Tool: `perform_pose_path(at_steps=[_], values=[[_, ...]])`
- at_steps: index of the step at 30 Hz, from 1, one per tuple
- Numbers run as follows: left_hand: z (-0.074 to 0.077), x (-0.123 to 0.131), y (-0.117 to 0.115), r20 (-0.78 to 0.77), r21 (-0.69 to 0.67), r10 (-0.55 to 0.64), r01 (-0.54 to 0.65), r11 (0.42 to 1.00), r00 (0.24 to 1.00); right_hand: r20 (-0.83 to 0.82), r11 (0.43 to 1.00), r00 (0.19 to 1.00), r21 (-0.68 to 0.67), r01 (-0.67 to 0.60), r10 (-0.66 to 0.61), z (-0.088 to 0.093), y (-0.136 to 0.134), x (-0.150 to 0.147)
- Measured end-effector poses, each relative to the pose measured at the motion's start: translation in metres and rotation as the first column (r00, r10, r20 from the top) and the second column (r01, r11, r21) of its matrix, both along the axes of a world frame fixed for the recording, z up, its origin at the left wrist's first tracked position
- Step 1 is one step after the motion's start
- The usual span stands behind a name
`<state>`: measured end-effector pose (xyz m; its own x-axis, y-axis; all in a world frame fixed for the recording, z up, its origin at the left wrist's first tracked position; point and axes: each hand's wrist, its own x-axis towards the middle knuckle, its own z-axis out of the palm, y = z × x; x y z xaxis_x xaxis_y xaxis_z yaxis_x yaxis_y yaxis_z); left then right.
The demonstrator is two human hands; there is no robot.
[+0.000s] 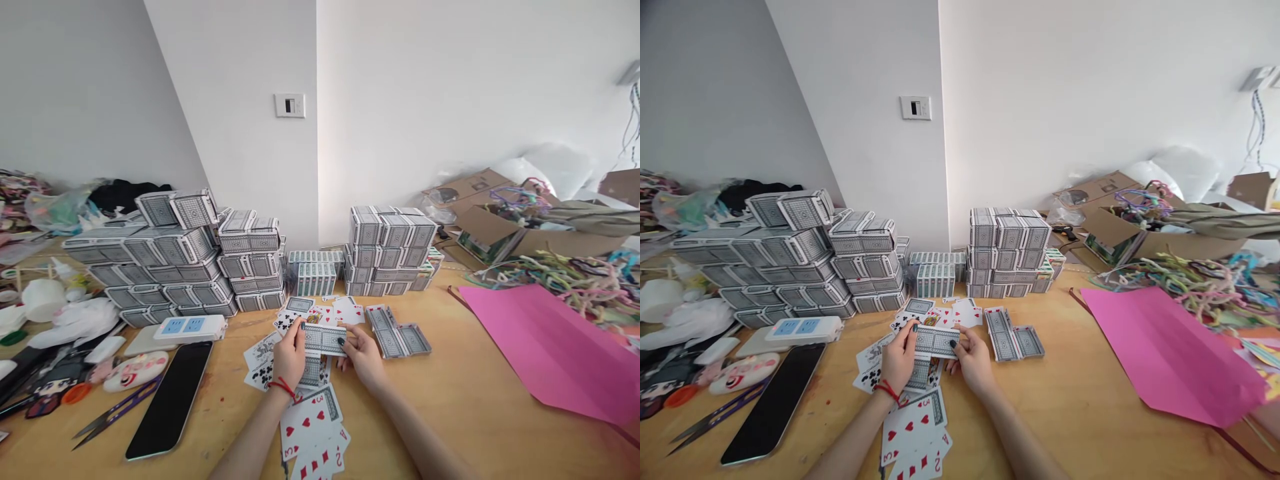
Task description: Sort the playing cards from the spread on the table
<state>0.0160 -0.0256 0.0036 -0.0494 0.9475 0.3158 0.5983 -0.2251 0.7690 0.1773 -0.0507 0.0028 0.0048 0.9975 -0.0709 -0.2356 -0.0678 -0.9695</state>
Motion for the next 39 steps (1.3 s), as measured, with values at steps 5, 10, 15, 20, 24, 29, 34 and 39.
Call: perform_pose_path(at_steps=[5,10,15,20,24,29,34,39], values=[[0.001,0.001,-0.001,0.040,-0.001,0.002,-0.002,1.000,0.999,-0.007,1.000,1.000,0.003,-0.001,0.001,0.001,0.000,0.001],[0.006,0.003,-0.002,0.159,0.001,0.046,-0.047,0.999,0.986,-0.043,0.998,0.999,0.056,-0.009,0.011,0.009,-0.003,-0.003],[0.005,0.003,0.001,0.375,0.001,0.127,-0.137,0.991,0.918,0.142,0.965,0.961,0.084,-0.249,0.236,0.012,-0.007,-0.011],[0.008,0.007,0.000,0.582,-0.074,0.049,-0.007,0.997,0.812,0.138,0.991,0.984,0.060,-0.120,0.111,0.006,-0.003,-0.008],[0.014,0.007,-0.005,0.722,-0.076,-0.101,0.223,0.972,0.685,-0.103,1.000,0.995,0.009,0.016,-0.015,0.004,-0.001,-0.002],[0.014,0.002,-0.002,0.692,-0.073,-0.122,0.238,0.969,0.711,-0.147,0.997,0.986,0.018,-0.072,0.074,0.003,-0.003,-0.003],[0.006,0.001,0.004,0.410,-0.105,0.036,0.008,0.994,0.911,-0.097,0.993,0.989,0.022,-0.112,0.114,0.006,-0.006,-0.005],[0.005,0.003,-0.001,0.254,-0.070,0.010,0.008,0.998,0.967,-0.047,0.990,0.989,0.031,-0.139,0.140,0.008,-0.007,-0.005]])
